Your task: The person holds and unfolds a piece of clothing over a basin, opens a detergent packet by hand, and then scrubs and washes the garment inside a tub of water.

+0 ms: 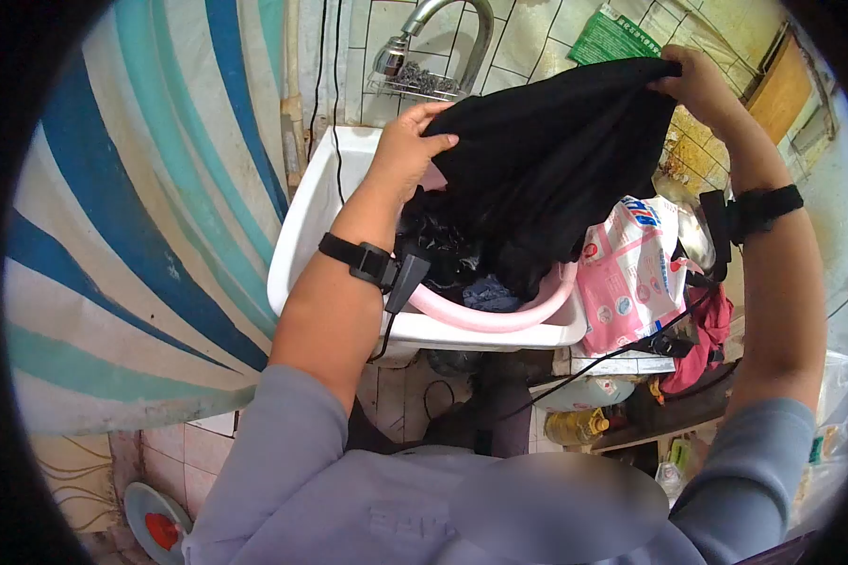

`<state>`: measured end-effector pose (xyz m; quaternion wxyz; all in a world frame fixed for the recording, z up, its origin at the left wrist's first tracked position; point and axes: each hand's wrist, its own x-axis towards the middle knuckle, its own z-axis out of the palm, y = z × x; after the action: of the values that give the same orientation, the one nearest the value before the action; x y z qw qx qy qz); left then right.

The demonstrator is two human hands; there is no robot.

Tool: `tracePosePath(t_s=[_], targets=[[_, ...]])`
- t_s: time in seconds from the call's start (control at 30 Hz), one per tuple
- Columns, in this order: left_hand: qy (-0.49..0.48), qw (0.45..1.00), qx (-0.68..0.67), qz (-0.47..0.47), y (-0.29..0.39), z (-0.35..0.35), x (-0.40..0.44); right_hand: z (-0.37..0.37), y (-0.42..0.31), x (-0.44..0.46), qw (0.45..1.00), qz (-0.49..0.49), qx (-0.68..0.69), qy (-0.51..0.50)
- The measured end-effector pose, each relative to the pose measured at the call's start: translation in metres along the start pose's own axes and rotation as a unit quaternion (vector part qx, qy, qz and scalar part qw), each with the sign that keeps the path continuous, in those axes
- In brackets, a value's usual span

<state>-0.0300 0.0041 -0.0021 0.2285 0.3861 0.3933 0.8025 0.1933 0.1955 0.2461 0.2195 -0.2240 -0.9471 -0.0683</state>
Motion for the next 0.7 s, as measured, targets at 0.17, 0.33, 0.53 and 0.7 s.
tracePosePath(t_s=[0.17,0.33,0.53,0.7], targets=[[0.088,0.994,0.066,0.024,-0.014,-0.008,0.007,0.013,0.016,0.007,0.996,-0.042,-0.006,0.078],[0.165,0.954,0.249,-0.004,-0.029,-0.029,0.017,0.03,-0.01,-0.006,0.999,0.045,0.01,0.016],[0.158,0.948,0.273,0.042,-0.024,0.003,-0.003,0.044,-0.051,-0.018,0.919,0.182,0.339,-0.081],[-0.152,0.965,0.214,-0.022,-0.005,0.045,-0.034,0.074,-0.091,-0.007,0.776,0.184,0.597,-0.084]])
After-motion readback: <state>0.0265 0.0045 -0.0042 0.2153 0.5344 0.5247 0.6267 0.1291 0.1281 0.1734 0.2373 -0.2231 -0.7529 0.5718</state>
